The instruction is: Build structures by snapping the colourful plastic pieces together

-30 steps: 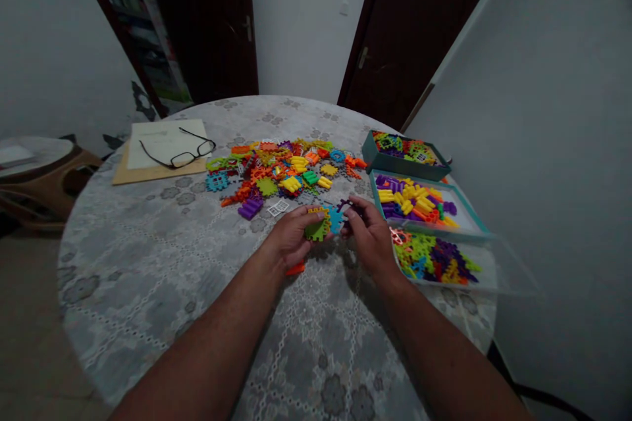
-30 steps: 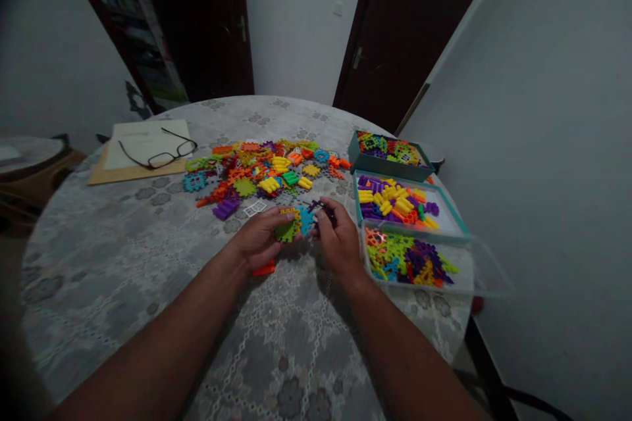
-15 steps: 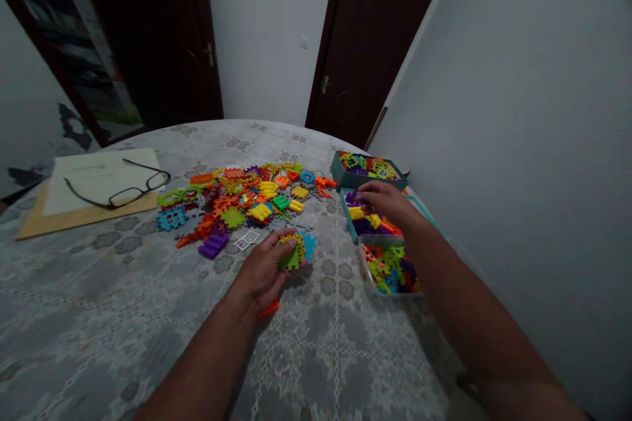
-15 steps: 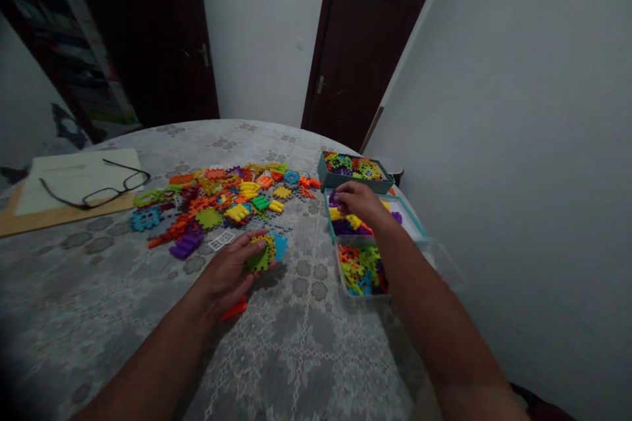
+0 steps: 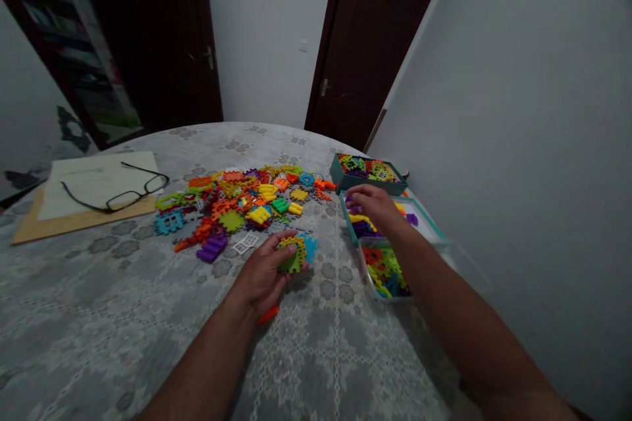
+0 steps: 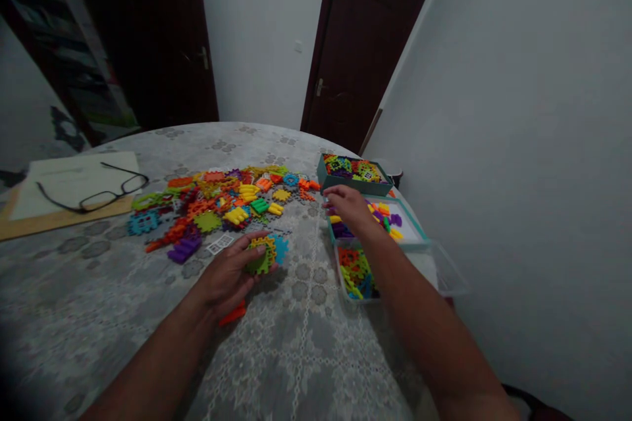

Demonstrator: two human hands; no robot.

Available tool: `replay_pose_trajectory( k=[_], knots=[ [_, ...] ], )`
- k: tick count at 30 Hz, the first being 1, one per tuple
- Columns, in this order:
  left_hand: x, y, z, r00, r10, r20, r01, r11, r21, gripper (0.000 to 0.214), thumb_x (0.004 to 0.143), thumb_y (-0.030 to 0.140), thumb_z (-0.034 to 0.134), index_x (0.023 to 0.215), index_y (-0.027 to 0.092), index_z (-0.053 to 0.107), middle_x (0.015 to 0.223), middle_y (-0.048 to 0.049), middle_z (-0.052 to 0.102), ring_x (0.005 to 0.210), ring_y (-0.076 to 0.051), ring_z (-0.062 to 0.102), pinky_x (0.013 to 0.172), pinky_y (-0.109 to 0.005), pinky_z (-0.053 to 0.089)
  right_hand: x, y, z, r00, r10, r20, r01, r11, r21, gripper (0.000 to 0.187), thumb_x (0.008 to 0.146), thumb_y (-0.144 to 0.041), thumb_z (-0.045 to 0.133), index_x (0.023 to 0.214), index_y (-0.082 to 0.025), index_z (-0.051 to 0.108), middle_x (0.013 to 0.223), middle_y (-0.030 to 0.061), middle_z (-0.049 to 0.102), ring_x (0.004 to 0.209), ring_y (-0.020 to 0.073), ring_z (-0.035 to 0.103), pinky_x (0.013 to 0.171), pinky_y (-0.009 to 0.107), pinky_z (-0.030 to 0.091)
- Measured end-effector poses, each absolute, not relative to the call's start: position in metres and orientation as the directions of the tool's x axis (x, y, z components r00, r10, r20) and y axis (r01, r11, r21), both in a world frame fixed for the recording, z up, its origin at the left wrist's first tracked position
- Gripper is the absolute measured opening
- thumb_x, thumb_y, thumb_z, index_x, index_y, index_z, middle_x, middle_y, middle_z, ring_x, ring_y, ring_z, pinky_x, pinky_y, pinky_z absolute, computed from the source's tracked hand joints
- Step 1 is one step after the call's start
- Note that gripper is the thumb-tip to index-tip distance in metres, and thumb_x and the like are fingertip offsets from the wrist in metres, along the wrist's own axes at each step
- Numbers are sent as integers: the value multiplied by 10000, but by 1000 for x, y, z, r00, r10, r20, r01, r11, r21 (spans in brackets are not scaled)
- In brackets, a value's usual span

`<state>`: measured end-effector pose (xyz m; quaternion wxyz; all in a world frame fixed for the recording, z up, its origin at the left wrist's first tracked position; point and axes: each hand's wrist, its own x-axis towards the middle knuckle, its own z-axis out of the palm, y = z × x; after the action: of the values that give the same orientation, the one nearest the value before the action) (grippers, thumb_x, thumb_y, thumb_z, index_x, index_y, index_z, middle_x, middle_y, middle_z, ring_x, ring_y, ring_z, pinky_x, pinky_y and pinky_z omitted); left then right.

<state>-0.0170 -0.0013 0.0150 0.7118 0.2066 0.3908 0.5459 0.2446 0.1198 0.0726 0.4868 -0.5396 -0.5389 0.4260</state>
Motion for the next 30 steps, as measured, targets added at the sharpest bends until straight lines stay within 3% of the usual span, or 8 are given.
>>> replay_pose_trajectory(
  k=[3, 6, 12, 17, 21, 27, 30],
  knots=[
    [-16, -3, 17, 112, 939, -326, -621, 322, 715, 371, 826, 86, 787, 1178, 189, 733, 1028, -106, 757, 834, -206, 752, 756, -402, 711, 221, 70, 67, -161, 985, 68, 274, 111, -955, 126, 830, -274, 731, 926, -224, 795, 906, 34, 779, 789, 190, 748, 652, 300, 610],
    [-16, -5, 21, 126, 941, -313, -635, 319, 703, 364, 844, 92, 771, 1191, 194, 727, 1069, -114, 763, 865, -211, 757, 767, -411, 710, 203, 30, 59, -258, 965, 53, 306, 134, -943, 169, 914, -311, 677, 1001, -231, 798, 885, 28, 769, 795, 184, 744, 694, 307, 604],
    [-16, -5, 20, 157, 951, -266, -704, 297, 645, 373, 863, 92, 773, 1220, 184, 717, 1196, -156, 758, 963, -255, 786, 811, -427, 703, 181, -6, 21, -151, 982, 118, 282, 157, -947, 264, 988, -401, 652, 1204, -273, 731, 1129, 44, 755, 892, 196, 738, 764, 328, 603],
    [-16, -5, 15, 196, 941, -275, -675, 333, 659, 382, 874, 100, 756, 1245, 186, 723, 1166, -153, 770, 965, -258, 791, 795, -399, 699, 170, -10, -4, -84, 991, 104, 144, 115, -983, 420, 934, -455, 749, 1324, -315, 684, 1117, 35, 705, 892, 192, 698, 749, 315, 599],
    [-16, -6, 14, 263, 916, -303, -617, 401, 677, 412, 880, 80, 725, 1283, 161, 734, 1142, -170, 760, 944, -261, 780, 779, -412, 700, 170, -7, -8, -68, 996, 65, 47, 69, -997, 416, 924, -498, 754, 1267, -267, 706, 1042, 34, 705, 891, 199, 688, 720, 299, 570],
    [-14, -9, 13, 283, 916, -285, -538, 398, 743, 452, 878, 104, 726, 1325, 170, 743, 1229, -175, 739, 956, -240, 747, 741, -375, 689, 174, -9, -12, -168, 979, 113, 185, 144, -972, 377, 947, -463, 741, 1268, -267, 719, 1005, 29, 711, 878, 195, 653, 753, 309, 544],
    [-12, -10, 14, 291, 907, -305, -504, 416, 757, 436, 880, 145, 756, 1314, 191, 748, 1210, -158, 735, 951, -238, 740, 737, -387, 691, 174, -10, -10, -136, 985, 106, 195, 132, -972, 368, 922, -487, 759, 1204, -255, 721, 954, 25, 702, 817, 190, 628, 705, 303, 535]
  ],
)
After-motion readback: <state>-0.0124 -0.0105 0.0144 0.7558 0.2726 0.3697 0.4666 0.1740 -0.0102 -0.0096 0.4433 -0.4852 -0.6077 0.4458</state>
